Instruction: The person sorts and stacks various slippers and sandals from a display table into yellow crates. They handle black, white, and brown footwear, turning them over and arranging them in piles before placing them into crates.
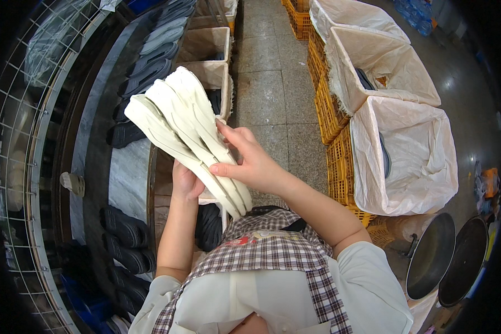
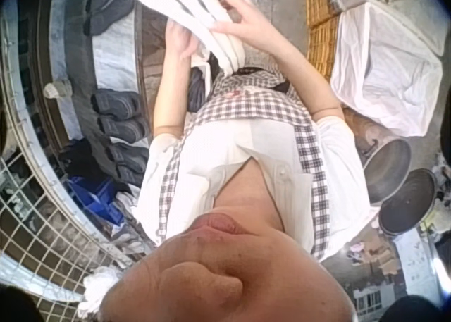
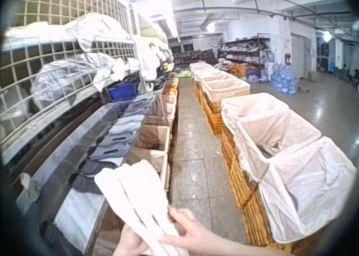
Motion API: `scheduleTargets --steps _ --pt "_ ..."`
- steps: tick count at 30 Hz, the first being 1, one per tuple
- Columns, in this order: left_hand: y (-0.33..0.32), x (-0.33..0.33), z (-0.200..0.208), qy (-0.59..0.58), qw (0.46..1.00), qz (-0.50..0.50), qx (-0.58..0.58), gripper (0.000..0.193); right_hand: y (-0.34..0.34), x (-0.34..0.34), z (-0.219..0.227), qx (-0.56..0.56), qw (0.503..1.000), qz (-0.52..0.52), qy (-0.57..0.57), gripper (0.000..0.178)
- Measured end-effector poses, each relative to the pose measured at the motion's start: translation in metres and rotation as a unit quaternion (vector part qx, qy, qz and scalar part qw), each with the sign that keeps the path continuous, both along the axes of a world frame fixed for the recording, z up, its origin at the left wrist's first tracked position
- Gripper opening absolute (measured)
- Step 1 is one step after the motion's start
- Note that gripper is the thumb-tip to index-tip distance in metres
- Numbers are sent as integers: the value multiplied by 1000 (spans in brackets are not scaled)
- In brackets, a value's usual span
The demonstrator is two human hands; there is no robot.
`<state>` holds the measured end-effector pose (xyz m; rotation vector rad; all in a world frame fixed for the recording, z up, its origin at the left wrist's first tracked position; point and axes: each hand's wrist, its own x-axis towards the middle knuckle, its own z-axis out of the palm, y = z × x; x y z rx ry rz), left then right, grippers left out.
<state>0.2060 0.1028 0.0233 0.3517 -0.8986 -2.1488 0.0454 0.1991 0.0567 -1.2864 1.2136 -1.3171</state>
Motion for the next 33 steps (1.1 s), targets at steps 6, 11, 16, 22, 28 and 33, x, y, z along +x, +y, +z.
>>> scheduleTargets --steps 6,11,16,22,28,33 --pt "6 10 4 9 993 41 113 47 -24 -25 -17 -258 922 -55 283 53" --pt "10 11 9 28 990 14 136 52 -26 -33 -31 -62 984 98 -133 28" --pt "9 13 16 17 987 6 158 54 -15 -22 -26 -6 969 94 -230 27" --pt "8 19 17 8 982 -6 188 51 -12 -13 -14 -2 974 79 -212 26" --pt "4 23 9 10 978 -31 205 53 -11 -10 -8 -6 982 68 -176 26" --pt "2 21 9 19 979 -62 195 52 -12 -8 -6 -22 981 73 -177 26"
